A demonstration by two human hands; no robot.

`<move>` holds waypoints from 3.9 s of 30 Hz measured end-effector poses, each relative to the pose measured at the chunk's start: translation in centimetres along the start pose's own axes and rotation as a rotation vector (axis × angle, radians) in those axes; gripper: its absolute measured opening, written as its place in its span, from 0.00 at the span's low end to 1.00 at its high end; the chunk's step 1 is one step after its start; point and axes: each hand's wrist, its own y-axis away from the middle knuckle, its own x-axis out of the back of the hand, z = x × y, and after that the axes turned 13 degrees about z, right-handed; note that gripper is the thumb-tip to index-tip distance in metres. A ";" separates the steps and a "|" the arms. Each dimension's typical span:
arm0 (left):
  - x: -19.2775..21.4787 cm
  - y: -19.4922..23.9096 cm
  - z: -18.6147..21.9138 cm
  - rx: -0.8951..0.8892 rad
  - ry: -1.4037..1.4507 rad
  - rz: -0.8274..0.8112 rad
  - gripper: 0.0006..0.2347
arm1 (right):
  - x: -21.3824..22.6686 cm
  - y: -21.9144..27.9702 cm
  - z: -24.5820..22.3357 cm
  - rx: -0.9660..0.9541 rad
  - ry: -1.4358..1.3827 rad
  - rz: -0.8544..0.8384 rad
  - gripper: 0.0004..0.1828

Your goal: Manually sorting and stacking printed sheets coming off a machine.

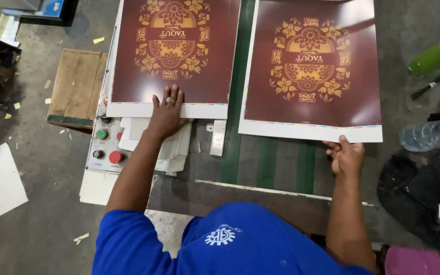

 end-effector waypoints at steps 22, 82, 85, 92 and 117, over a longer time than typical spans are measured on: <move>-0.6 2.7 -1.1 -0.084 0.178 0.500 0.13 | -19.3 -24.8 -0.6 -0.004 0.190 -0.072 0.17; -2.2 -2.7 -1.1 -0.155 0.140 0.320 0.16 | -19.3 -18.6 0.8 0.023 0.094 -0.045 0.16; -1.8 -2.7 -1.1 -0.150 0.178 0.326 0.14 | -21.1 -20.9 0.3 0.008 0.098 -0.036 0.16; -0.7 -2.0 -0.1 -0.043 0.330 0.451 0.10 | -25.6 -25.8 -0.8 0.002 0.073 0.013 0.16; 0.0 -1.1 14.8 -0.351 0.474 0.706 0.20 | -21.0 7.0 5.8 -0.214 -0.005 -0.711 0.30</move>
